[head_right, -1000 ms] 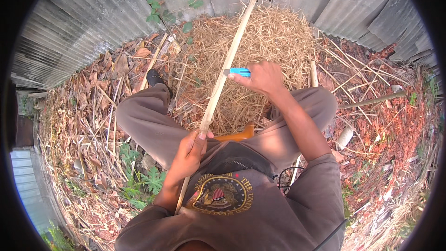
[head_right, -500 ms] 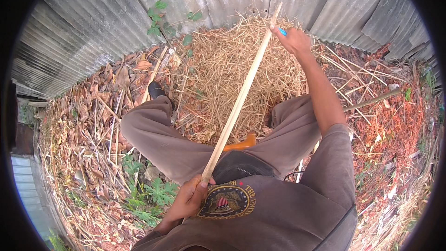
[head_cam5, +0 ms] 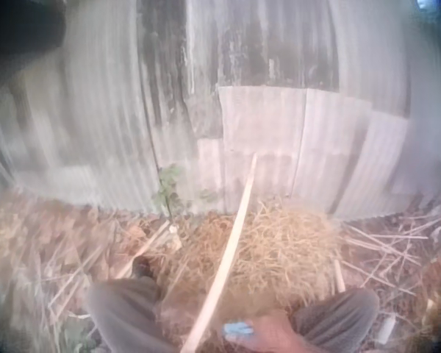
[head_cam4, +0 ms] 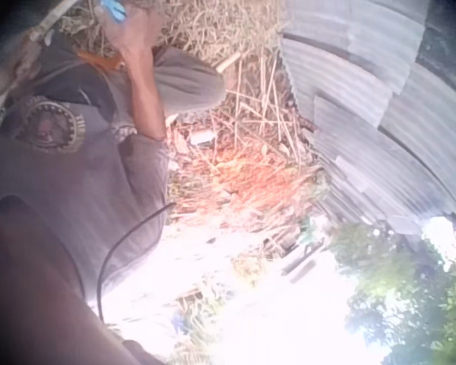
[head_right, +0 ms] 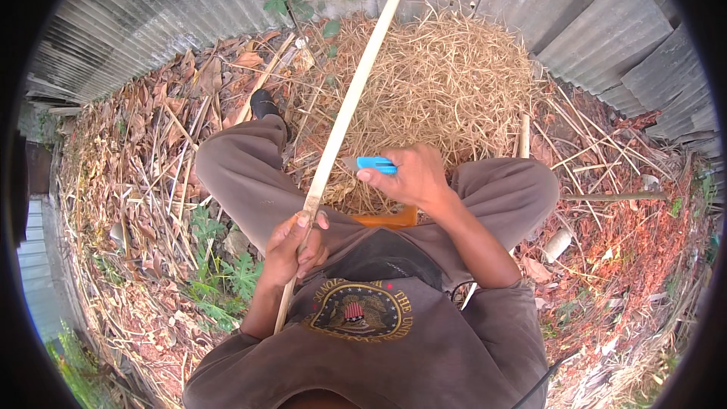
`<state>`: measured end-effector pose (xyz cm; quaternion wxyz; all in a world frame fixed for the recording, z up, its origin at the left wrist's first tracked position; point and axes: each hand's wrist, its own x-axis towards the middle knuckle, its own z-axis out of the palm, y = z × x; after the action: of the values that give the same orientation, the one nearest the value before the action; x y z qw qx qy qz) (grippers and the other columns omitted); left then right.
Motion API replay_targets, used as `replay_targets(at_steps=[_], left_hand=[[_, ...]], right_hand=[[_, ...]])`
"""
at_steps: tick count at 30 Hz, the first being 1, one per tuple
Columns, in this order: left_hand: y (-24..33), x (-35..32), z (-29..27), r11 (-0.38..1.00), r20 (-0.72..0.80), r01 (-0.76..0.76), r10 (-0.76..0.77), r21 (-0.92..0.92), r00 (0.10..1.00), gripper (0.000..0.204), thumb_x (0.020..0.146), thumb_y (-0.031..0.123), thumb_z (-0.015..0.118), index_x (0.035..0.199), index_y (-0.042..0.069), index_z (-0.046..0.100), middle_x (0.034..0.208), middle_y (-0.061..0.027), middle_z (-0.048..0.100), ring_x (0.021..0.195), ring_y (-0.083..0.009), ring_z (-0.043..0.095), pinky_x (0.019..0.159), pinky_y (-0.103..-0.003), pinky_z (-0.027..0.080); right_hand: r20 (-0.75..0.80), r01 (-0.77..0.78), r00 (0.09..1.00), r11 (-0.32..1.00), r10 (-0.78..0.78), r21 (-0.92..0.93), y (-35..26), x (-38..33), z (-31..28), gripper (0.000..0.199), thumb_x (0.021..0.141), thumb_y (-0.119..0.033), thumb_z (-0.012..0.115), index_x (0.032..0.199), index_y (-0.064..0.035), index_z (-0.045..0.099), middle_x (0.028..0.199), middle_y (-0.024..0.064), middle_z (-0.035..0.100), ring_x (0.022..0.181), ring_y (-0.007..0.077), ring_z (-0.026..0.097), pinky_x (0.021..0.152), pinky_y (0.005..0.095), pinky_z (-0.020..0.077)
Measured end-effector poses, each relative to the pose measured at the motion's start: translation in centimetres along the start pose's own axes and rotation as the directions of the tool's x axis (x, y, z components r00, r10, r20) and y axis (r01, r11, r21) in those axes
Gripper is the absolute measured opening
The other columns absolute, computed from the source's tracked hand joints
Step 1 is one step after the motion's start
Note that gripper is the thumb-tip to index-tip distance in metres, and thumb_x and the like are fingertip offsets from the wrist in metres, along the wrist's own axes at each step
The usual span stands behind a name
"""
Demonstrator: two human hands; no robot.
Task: The person sits cross-legged on the ground and uses a blue utility knife to shave and smooth a long bamboo stick. They repeatedly scrape the surface of the stick, rotating it to work on different sides, while seated in an outdoor area with a corrugated metal wall and dry leaves.
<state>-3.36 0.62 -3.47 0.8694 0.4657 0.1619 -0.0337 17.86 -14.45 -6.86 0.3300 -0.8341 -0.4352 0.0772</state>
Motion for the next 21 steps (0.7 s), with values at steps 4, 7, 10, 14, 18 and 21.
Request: replay_targets(at_steps=[4, 7, 10, 14, 18, 21], left_hand=[[0.6, 0.5, 0.7, 0.999, -0.035, -0.013, 0.014, 0.037, 0.999, 0.041, 0.106, 0.032, 0.026, 0.107, -0.001, 0.049, 0.051, -0.0004, 0.040, 0.038, -0.0090, 0.036, 0.040, -0.022, 0.034], [0.6, 0.2, 0.5, 0.999, -0.045, -0.017, 0.018, 0.029, 0.999, 0.040, 0.106, 0.032, 0.026, 0.107, -0.001, 0.049, 0.051, -0.0006, 0.039, 0.038, -0.0087, 0.035, 0.039, -0.021, 0.033], [0.5, 0.2, 0.9, 1.000, -0.081, -0.012, 0.010, -0.023, 0.997, 0.038, 0.105, 0.031, 0.029, 0.105, -0.001, 0.049, 0.048, -0.0001, 0.037, 0.034, -0.0082, 0.028, 0.040, -0.022, 0.028], [0.5, -0.2, 1.2, 0.999, -0.149, 0.017, -0.011, 0.036, 0.989, 0.036, 0.105, 0.031, 0.031, 0.103, 0.000, 0.049, 0.048, 0.0013, 0.034, 0.034, -0.0069, 0.024, 0.041, -0.023, 0.024], [0.3, -0.6, 0.9, 0.999, -0.095, 0.022, -0.025, -0.033, 0.995, 0.035, 0.106, 0.032, 0.031, 0.106, 0.002, 0.049, 0.052, 0.0024, 0.035, 0.040, -0.0061, 0.028, 0.040, -0.021, 0.025], [0.6, -0.9, 0.8, 0.994, -0.074, 0.013, -0.021, -0.104, 0.997, 0.035, 0.106, 0.032, 0.031, 0.106, 0.002, 0.049, 0.053, 0.0028, 0.035, 0.040, -0.0056, 0.027, 0.040, -0.021, 0.025]], right_hand=[[-0.026, 0.093, 0.995, 0.995, -0.092, 0.042, -3.0, -0.9, 1.9, 0.062, 0.074, -0.071, 0.062, 0.056, -0.0113, 0.059, 0.046, 0.0089, 0.052, 0.045, 0.0304, 0.058, 0.045, 0.0420, 0.0445], [-0.052, 0.142, 0.988, 0.989, -0.145, -0.049, -3.5, -0.9, 1.8, 0.061, 0.071, -0.071, 0.064, 0.056, -0.0119, 0.060, 0.046, 0.0080, 0.053, 0.046, 0.0288, 0.059, 0.045, 0.0395, 0.0459], [-0.103, 0.204, 0.971, 0.973, -0.215, -0.112, -3.8, -1.1, 1.9, 0.061, 0.070, -0.070, 0.065, 0.054, -0.0116, 0.056, 0.046, 0.0073, 0.051, 0.044, 0.0282, 0.057, 0.044, 0.0384, 0.0444], [-0.127, 0.236, 0.957, 0.955, -0.261, -0.179, -3.6, -0.7, 1.9, 0.063, 0.067, -0.071, 0.067, 0.052, -0.0115, 0.054, 0.045, 0.0070, 0.050, 0.042, 0.0270, 0.057, 0.043, 0.0378, 0.0439], [-0.151, 0.301, 0.926, 0.919, -0.345, -0.256, -2.8, 0.5, 2.0, 0.066, 0.061, -0.075, 0.067, 0.050, -0.0118, 0.053, 0.042, 0.0050, 0.048, 0.040, 0.0247, 0.056, 0.043, 0.0370, 0.0439], [-0.174, 0.379, 0.878, 0.869, -0.447, -0.318, -3.0, 1.6, 1.2, 0.067, 0.058, -0.077, 0.068, 0.049, -0.0120, 0.050, 0.042, 0.0023, 0.046, 0.039, 0.0220, 0.053, 0.042, 0.0355, 0.0424]])
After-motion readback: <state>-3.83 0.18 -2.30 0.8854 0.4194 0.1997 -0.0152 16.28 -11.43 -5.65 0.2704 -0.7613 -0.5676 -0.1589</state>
